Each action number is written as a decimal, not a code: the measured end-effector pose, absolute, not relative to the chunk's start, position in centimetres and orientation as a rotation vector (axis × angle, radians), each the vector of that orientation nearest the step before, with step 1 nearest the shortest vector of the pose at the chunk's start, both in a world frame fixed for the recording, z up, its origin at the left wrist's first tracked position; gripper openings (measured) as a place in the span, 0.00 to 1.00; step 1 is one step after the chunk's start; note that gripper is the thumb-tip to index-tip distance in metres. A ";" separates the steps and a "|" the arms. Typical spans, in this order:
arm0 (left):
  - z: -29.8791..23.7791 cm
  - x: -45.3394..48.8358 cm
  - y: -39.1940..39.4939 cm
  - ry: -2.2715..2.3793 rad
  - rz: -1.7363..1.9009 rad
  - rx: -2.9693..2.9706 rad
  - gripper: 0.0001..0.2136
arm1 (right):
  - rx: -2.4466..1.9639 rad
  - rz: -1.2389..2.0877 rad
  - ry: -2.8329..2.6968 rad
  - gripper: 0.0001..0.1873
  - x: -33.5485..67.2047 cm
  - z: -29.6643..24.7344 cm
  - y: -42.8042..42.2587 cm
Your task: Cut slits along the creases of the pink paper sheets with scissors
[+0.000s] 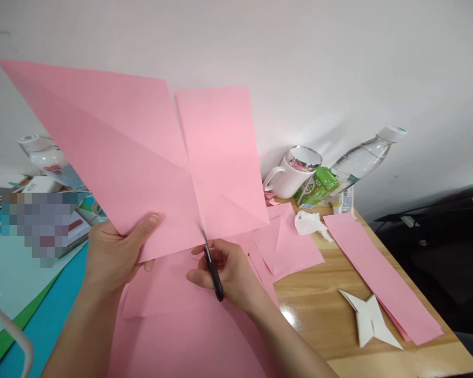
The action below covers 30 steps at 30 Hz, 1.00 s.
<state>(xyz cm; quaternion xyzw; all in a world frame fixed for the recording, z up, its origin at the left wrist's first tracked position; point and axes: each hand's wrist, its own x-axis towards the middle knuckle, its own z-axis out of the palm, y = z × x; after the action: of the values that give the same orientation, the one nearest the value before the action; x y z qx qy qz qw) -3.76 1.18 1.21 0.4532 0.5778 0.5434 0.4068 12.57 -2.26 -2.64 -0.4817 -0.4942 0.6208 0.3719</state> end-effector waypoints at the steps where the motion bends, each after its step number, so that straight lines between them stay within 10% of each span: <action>1: 1.2 -3.7 1.1 1.461 1.377 1.138 0.13 | -1.235 1.595 -1.260 0.15 12.6 -2.7 -2.3; 30: 1.8 -3.2 0.9 1.480 1.369 1.132 0.12 | -1.244 1.566 -1.242 0.11 12.5 -2.2 -2.4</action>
<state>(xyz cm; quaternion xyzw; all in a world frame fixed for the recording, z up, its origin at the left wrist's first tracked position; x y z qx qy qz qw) -3.25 0.93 1.84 0.4481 0.5859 0.5419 0.4029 12.53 -2.36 -2.17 -0.4879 -0.4872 0.6142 0.3838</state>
